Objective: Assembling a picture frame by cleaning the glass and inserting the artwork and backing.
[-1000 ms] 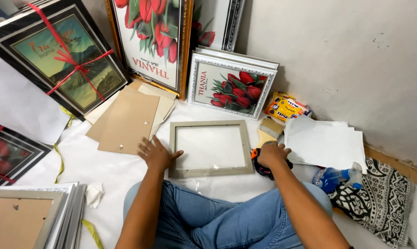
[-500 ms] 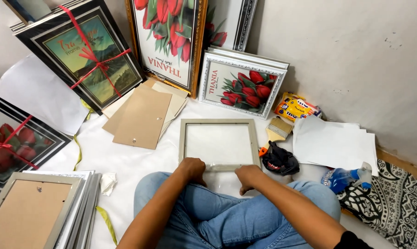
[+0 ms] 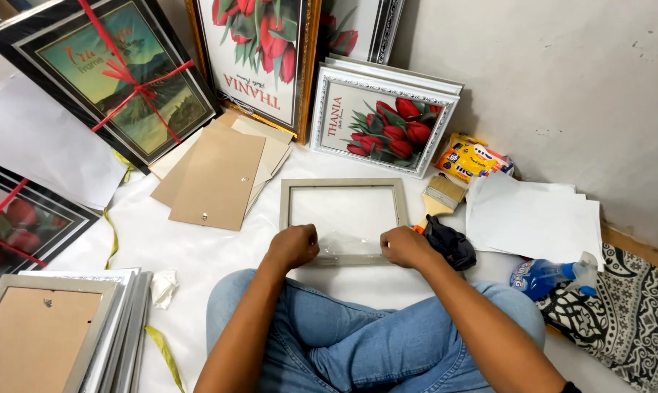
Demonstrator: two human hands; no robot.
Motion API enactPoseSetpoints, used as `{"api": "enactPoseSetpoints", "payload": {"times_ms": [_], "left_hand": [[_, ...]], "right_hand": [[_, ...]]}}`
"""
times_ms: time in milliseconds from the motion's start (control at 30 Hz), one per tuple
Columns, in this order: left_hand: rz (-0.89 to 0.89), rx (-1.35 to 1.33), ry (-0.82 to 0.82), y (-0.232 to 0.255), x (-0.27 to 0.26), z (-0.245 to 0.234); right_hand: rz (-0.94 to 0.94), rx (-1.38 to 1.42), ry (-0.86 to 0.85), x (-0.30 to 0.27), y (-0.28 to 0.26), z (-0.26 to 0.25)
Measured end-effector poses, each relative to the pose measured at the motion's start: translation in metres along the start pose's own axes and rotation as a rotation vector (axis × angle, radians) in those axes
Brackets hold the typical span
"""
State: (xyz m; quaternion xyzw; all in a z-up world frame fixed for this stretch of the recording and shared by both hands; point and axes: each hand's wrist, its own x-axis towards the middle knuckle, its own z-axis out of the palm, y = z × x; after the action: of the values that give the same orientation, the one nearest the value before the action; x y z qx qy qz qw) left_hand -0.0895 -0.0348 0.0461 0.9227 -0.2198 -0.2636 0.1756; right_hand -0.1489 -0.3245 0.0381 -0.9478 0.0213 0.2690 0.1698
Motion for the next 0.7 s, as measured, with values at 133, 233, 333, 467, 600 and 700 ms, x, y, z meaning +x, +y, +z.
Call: {"api": "enactPoseSetpoints", "payload": {"times_ms": [133,233,333,467,600,700], "left_hand": [[-0.025,-0.129,0.103,0.001,-0.005,-0.014],[-0.04,-0.205,0.104,-0.001,0.0,-0.014],[-0.08,-0.263,0.083,-0.008,0.01,-0.013],[-0.134,-0.497,-0.05,-0.037,0.042,0.018],[-0.225,-0.684,-0.38,-0.019,0.022,-0.001],[-0.24,-0.61,-0.352,-0.03,0.031,-0.008]], "right_hand": [[-0.016,0.055,0.142,0.002,0.001,-0.012],[-0.026,0.088,0.162,0.005,0.003,-0.015],[-0.027,0.12,0.144,0.011,0.006,-0.018],[-0.016,0.191,-0.014,0.013,0.006,-0.026],[0.049,0.078,-0.415,0.008,-0.002,-0.023],[0.068,0.072,-0.645,0.004,-0.011,-0.018]]}}
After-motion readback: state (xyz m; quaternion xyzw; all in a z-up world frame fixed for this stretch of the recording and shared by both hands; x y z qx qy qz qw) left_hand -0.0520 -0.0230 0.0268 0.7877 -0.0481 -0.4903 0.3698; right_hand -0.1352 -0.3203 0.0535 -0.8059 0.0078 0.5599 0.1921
